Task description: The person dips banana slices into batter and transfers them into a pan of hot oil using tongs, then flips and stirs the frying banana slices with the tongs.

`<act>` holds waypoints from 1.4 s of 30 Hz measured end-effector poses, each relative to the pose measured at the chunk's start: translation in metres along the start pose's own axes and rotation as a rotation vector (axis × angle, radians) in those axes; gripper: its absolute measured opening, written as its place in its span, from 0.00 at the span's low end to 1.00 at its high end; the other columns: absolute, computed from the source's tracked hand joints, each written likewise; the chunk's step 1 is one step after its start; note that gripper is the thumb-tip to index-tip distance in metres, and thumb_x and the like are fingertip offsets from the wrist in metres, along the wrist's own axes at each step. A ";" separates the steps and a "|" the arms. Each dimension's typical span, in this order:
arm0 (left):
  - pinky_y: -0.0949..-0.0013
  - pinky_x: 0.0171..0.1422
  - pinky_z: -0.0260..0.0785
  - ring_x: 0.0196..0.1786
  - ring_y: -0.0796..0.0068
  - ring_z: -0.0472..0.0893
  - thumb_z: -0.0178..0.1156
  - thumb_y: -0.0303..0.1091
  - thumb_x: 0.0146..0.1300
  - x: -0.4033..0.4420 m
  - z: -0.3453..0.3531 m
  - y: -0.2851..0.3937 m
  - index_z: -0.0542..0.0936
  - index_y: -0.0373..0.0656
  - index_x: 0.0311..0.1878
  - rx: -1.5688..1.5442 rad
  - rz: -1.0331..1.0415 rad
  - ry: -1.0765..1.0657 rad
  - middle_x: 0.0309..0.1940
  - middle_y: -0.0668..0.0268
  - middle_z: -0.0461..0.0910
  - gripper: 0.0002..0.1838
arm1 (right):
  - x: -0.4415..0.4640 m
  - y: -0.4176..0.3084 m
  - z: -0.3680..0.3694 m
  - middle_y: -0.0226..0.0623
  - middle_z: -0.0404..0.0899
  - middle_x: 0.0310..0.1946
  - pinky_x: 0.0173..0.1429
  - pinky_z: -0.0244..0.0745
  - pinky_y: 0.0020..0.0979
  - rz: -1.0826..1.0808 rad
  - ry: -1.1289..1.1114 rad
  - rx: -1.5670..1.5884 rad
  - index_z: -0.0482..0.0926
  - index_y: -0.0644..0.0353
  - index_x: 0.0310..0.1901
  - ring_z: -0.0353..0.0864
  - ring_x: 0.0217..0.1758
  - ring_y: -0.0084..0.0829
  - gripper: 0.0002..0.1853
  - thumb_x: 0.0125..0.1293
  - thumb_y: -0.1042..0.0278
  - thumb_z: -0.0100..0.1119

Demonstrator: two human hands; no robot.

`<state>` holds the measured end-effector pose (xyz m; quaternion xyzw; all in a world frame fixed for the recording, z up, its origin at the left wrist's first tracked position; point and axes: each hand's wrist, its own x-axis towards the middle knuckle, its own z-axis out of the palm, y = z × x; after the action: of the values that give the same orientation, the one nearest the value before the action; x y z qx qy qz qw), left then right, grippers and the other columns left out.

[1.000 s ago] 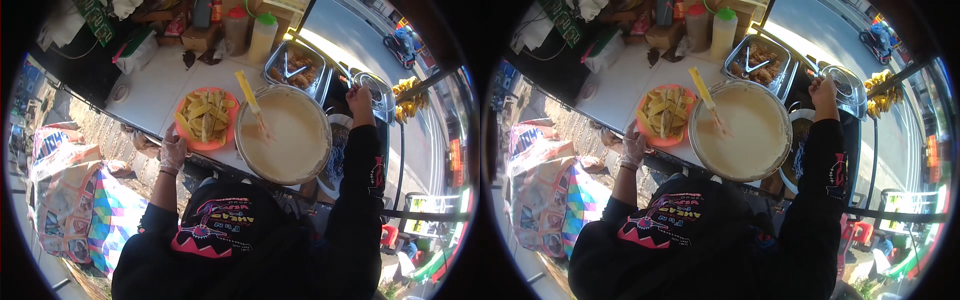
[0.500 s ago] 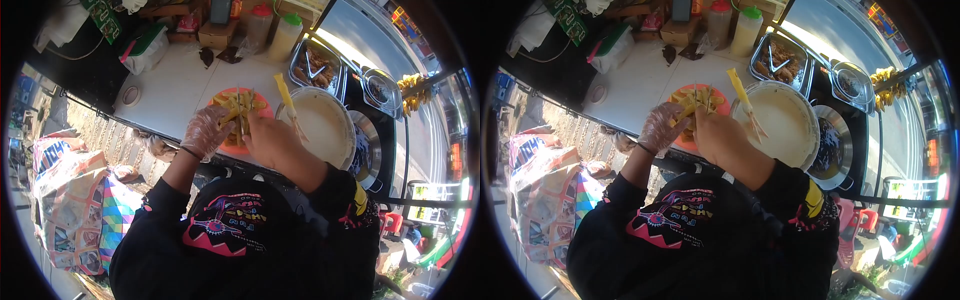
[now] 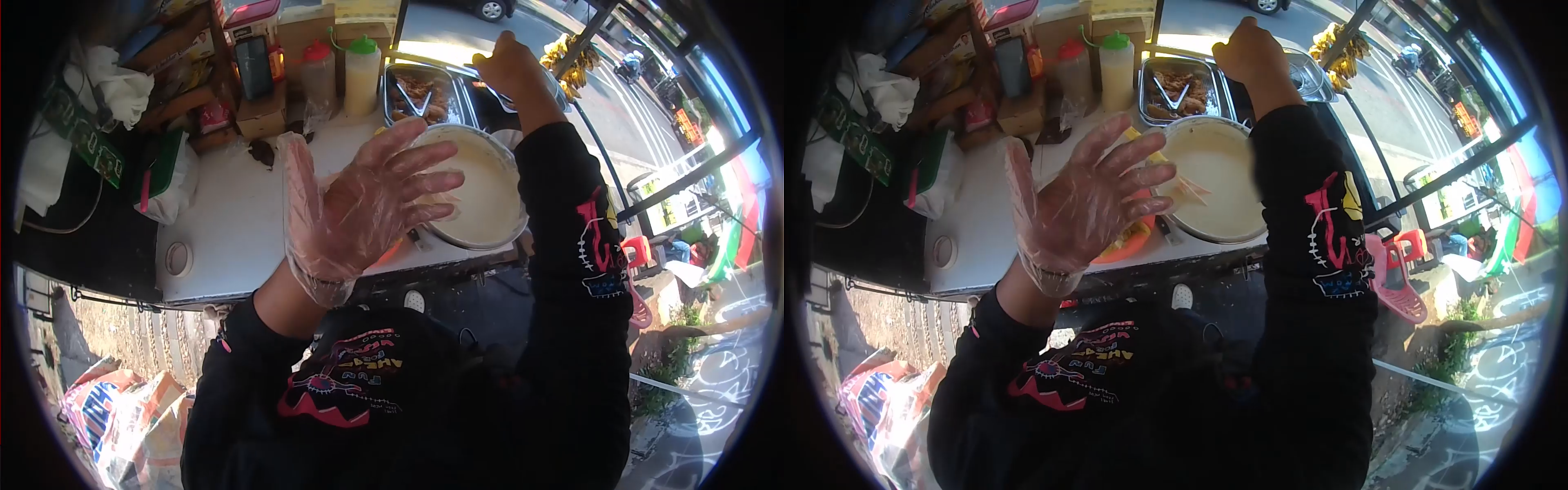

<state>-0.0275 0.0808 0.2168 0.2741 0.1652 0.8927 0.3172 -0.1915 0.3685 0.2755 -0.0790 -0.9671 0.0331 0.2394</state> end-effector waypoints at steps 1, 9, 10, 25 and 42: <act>0.47 0.72 0.65 0.71 0.49 0.71 0.34 0.85 0.61 0.002 0.002 0.003 0.61 0.47 0.77 0.017 0.016 -0.010 0.73 0.47 0.65 0.56 | 0.003 0.013 -0.006 0.57 0.85 0.42 0.55 0.79 0.45 -0.025 0.033 -0.004 0.73 0.67 0.52 0.85 0.50 0.55 0.29 0.60 0.48 0.66; 0.45 0.75 0.60 0.76 0.54 0.63 0.61 0.70 0.57 -0.026 -0.025 -0.007 0.57 0.49 0.77 0.450 0.205 0.083 0.75 0.52 0.61 0.52 | -0.032 -0.039 -0.055 0.43 0.85 0.29 0.45 0.80 0.38 -0.150 -0.012 0.287 0.74 0.64 0.54 0.87 0.36 0.40 0.29 0.61 0.49 0.68; 0.48 0.74 0.62 0.75 0.57 0.66 0.71 0.56 0.61 -0.017 -0.014 -0.015 0.63 0.47 0.74 1.009 0.273 0.174 0.73 0.53 0.65 0.44 | -0.023 -0.031 -0.054 0.44 0.86 0.30 0.43 0.81 0.38 -0.165 0.041 0.237 0.74 0.63 0.53 0.88 0.36 0.40 0.27 0.62 0.50 0.68; 0.54 0.46 0.74 0.40 0.51 0.81 0.65 0.33 0.63 0.052 0.120 -0.063 0.78 0.39 0.38 1.456 0.467 -0.266 0.37 0.55 0.80 0.09 | 0.024 0.088 -0.072 0.44 0.87 0.47 0.53 0.80 0.45 0.188 0.128 -0.465 0.76 0.54 0.55 0.87 0.51 0.47 0.21 0.62 0.57 0.63; 0.54 0.42 0.74 0.40 0.54 0.83 0.60 0.32 0.66 0.061 0.145 -0.057 0.78 0.37 0.45 1.303 0.187 -0.256 0.36 0.53 0.81 0.09 | -0.012 0.142 -0.113 0.47 0.87 0.46 0.55 0.80 0.47 0.293 0.168 -0.382 0.75 0.59 0.57 0.87 0.51 0.48 0.22 0.61 0.64 0.56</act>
<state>0.0466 0.1811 0.3288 0.5266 0.6071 0.5946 0.0255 -0.1082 0.5094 0.3556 -0.2647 -0.9108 -0.1228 0.2921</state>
